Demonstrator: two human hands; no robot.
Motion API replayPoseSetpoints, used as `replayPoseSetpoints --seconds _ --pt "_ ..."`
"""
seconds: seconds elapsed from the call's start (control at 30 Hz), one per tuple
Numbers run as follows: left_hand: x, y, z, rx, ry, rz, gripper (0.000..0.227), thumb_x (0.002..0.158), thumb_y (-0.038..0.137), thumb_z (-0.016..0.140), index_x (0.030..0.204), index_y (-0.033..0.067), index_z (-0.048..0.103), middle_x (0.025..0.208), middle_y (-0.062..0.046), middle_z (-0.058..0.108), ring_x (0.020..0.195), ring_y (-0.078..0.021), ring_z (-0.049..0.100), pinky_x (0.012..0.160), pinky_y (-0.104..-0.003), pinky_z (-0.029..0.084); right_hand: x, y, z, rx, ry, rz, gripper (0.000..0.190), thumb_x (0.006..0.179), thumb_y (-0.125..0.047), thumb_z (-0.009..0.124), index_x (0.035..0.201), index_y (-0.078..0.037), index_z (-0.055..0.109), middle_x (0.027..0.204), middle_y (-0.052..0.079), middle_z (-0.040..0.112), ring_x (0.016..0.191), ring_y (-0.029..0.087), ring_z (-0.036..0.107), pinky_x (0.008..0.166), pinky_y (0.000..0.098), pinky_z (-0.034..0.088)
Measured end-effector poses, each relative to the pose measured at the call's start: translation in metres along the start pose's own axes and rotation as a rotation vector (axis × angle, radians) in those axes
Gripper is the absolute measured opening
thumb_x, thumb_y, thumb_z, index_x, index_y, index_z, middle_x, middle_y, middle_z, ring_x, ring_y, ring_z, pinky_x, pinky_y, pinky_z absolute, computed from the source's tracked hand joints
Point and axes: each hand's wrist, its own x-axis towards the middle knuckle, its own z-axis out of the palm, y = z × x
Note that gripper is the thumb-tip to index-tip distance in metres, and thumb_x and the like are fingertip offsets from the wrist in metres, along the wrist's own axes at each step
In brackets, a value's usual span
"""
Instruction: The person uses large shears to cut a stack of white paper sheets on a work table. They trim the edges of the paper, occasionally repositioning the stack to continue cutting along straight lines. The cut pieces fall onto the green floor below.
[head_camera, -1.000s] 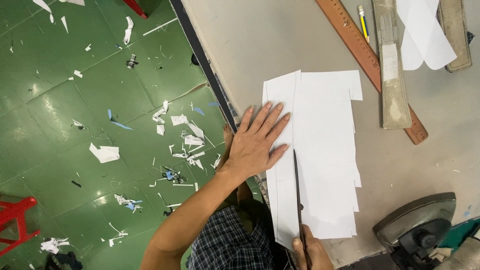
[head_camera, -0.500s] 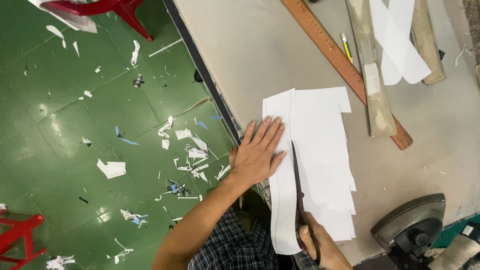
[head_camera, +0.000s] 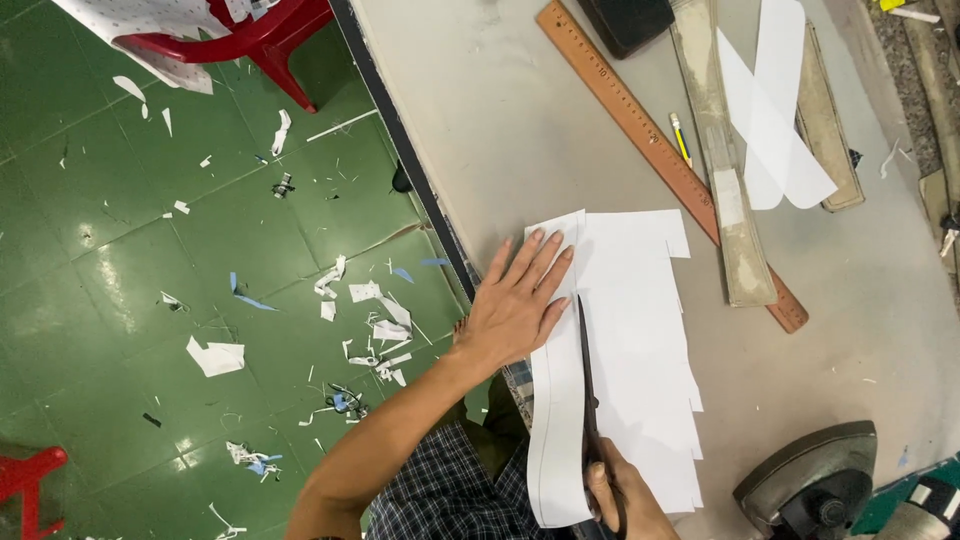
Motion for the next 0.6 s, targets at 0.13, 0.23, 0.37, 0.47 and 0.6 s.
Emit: replayPoseSetpoints --seconds 0.13,0.23,0.37,0.47,0.6 --pt "0.012 -0.01 0.022 0.054 -0.112 -0.002 0.064 0.109 0.052 0.02 0.164 0.0197 0.026 0.172 -0.002 0.021 0.159 -0.0239 0.016 0.13 -0.05 0.005 0.007 0.022 0.0 0.037 -0.037 -0.075 0.078 0.083 -0.065 0.043 0.134 -0.008 0.058 0.066 0.006 0.055 0.055 0.017 0.059 0.052 0.0311 0.051" --pt "0.014 -0.012 0.018 0.044 -0.136 0.001 0.064 0.108 0.051 0.02 0.163 0.0205 0.028 0.171 -0.002 0.023 0.159 -0.026 0.016 0.129 -0.053 0.005 0.003 0.015 -0.001 0.081 -0.036 -0.042 0.084 0.079 -0.069 0.041 0.134 -0.009 0.064 0.068 0.006 0.055 0.061 0.019 0.056 0.058 0.0325 0.042" --pt "0.014 -0.014 0.018 0.021 -0.138 0.014 0.063 0.109 0.05 0.019 0.163 0.0192 0.028 0.171 -0.004 0.022 0.159 -0.0268 0.018 0.129 -0.053 0.006 0.008 0.022 -0.003 0.042 -0.037 -0.05 0.089 0.075 -0.073 0.041 0.132 -0.008 0.063 0.061 0.005 0.059 0.052 0.016 0.06 0.048 0.0301 0.046" --pt "0.014 -0.015 0.016 -0.004 -0.111 0.017 0.063 0.109 0.049 0.022 0.163 0.0183 0.03 0.171 -0.005 0.025 0.158 -0.0272 0.021 0.129 -0.053 0.008 0.002 0.011 0.0 0.022 -0.008 -0.062 0.09 0.076 -0.073 0.041 0.133 -0.008 0.064 0.06 0.005 0.061 0.051 0.016 0.062 0.048 0.0299 0.046" --pt "0.014 -0.014 0.017 0.012 -0.128 0.011 0.063 0.109 0.049 0.022 0.164 0.019 0.028 0.172 -0.004 0.022 0.159 -0.0265 0.017 0.129 -0.053 0.007 0.003 0.017 0.003 0.058 0.026 -0.117 0.081 0.081 -0.068 0.044 0.128 -0.007 0.069 0.075 0.005 0.067 0.067 0.015 0.063 0.061 0.0318 0.043"
